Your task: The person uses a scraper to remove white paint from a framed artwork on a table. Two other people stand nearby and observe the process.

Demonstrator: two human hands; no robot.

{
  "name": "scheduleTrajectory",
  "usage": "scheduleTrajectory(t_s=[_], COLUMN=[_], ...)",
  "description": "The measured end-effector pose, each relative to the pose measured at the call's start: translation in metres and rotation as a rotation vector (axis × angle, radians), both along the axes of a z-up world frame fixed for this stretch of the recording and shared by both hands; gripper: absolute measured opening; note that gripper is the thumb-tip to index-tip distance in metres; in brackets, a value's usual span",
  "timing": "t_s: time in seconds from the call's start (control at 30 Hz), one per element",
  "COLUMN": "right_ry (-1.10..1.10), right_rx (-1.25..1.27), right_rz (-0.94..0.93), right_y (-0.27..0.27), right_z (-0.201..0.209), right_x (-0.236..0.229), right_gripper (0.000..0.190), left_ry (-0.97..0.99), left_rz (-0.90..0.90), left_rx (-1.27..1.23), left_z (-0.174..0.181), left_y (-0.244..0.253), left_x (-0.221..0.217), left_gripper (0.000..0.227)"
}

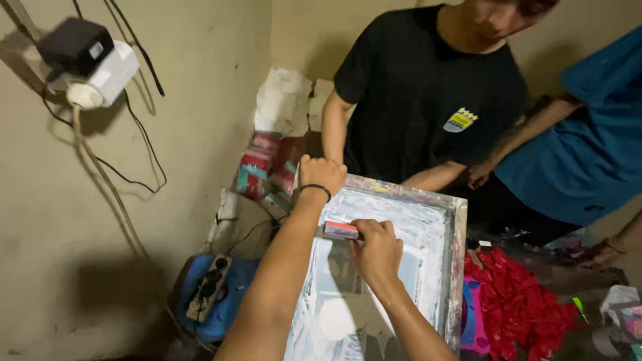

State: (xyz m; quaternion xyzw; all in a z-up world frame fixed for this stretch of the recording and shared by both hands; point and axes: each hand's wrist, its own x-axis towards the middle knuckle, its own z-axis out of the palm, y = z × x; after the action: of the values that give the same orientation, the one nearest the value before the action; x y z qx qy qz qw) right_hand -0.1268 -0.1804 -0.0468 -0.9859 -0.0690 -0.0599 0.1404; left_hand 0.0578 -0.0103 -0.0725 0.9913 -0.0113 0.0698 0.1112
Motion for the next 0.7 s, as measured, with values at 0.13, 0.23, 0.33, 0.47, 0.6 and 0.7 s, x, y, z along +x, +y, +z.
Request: scheduleTrajectory(t_s=[0.13, 0.23, 0.33, 0.47, 0.6, 0.7], right_ry=[0.064, 0.120, 0.179, 0.051, -0.060, -0.347], right_rx=[-0.002, -0.051, 0.001, -0.117, 0.026, 0.290], right_rz=[0.037, 0.030, -0.018, 0.109, 0.123, 0.147], right_y=[0.021, 0.028, 0.026, 0.013, 0.004, -0.003], right_z=[-0.031, -0.065, -0.092, -0.121, -0.106, -0.073], right_x=[0.019, 0.013, -0.020, -0.080, -0.099, -0.134], right_gripper=[0.037, 0.034, 0.044, 0.040, 0.047, 0.033], left_ry=[0.097, 0.188, 0.315, 0.336, 0.202, 0.097], left_rz=[0.011, 0.012, -0.038, -0.025, 0.020, -0.040], left_rx=[-0.016, -0.039, 0.103, 0.102, 0.035, 0.088], left_z=[-0.047, -0.086, -0.106, -0.113, -0.085, -0.057], left_y=[-0.001, -0.003, 0.000, -0.002, -0.001, 0.003], left_x=[0.023, 0.036, 0.052, 0.054, 0.040, 0.030], left_gripper=[0.055, 0.058, 0.054, 0.055, 0.054, 0.036])
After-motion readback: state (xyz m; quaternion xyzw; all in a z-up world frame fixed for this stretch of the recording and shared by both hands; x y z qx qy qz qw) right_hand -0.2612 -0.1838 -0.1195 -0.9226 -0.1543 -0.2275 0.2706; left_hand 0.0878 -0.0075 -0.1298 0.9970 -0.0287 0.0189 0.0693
